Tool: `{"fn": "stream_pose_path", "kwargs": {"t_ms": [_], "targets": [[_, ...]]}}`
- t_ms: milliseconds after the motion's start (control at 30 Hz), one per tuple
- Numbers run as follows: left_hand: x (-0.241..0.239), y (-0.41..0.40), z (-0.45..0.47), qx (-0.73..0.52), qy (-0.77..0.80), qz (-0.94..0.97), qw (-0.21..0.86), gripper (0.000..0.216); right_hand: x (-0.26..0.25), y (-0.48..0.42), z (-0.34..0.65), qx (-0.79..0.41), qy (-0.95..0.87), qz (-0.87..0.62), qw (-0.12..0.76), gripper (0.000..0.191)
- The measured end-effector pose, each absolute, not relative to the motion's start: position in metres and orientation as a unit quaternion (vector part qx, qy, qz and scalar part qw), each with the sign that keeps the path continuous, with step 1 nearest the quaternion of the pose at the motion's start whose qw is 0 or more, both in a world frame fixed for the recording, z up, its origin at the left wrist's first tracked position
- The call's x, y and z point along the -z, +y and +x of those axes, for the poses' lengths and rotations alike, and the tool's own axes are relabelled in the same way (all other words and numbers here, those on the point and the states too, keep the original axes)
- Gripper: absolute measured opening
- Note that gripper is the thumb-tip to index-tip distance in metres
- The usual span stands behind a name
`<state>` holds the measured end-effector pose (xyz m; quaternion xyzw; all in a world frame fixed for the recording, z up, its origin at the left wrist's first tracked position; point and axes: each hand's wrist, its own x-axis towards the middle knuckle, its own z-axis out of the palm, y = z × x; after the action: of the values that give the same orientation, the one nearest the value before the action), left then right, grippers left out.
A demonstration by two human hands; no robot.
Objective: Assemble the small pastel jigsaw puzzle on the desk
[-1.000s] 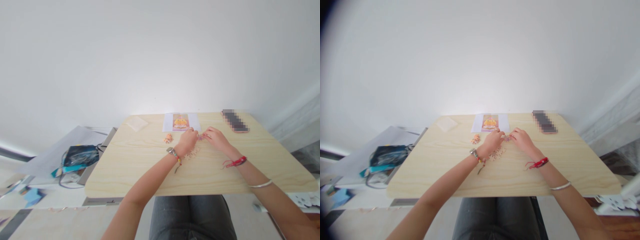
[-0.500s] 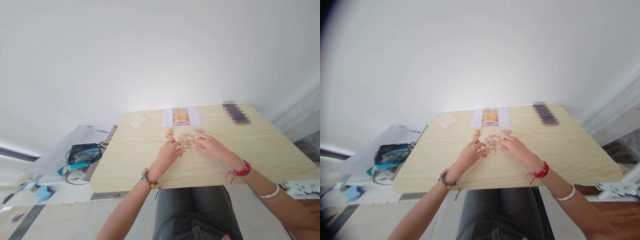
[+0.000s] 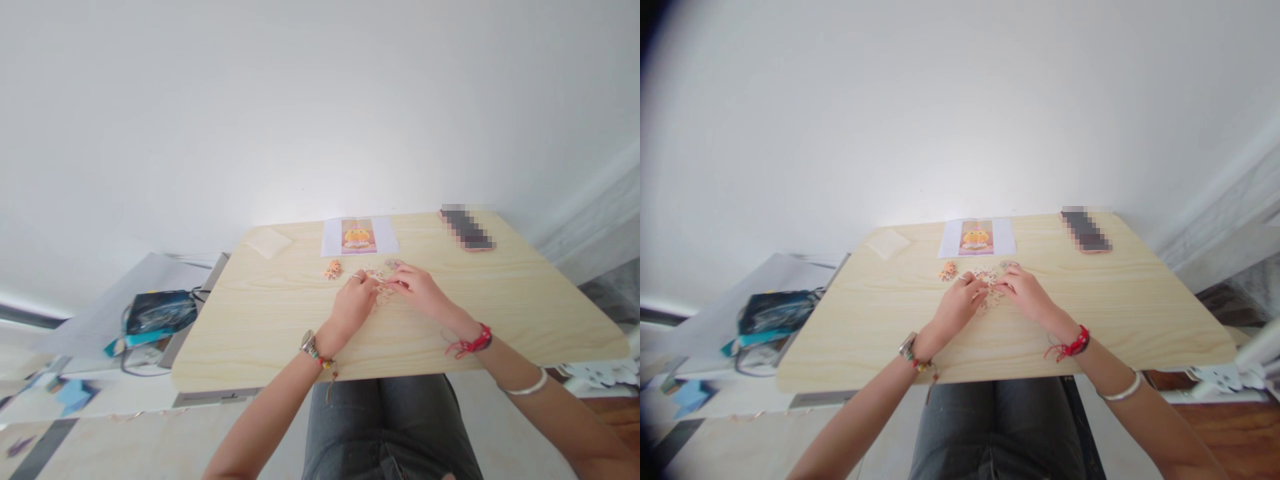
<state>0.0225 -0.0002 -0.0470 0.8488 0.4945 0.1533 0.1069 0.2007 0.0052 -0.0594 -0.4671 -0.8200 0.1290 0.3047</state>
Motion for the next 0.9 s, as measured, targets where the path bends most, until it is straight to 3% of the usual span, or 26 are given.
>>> {"fn": "stream_pose_path", "kwargs": {"t_ms": [300, 633, 900], "targets": [[0.041, 0.000, 0.018, -0.196, 0.460, 0.862, 0.084, 0.014, 0.053, 0.013, 0.200, -0.311, -0.743, -0.506, 0.309, 0.020], [0.053, 0.000, -0.002, -0.277, 0.477, 0.827, 0.112, 0.013, 0.048, 0.005, 0.189, -0.156, -0.825, -0.427, 0.337, 0.014], [0.048, 0.011, -0.026, -0.236, 0.539, 0.805, 0.074, 0.015, 0.043, 0.030, 0.154, -0.093, -0.875, -0.403, 0.252, 0.014]]}}
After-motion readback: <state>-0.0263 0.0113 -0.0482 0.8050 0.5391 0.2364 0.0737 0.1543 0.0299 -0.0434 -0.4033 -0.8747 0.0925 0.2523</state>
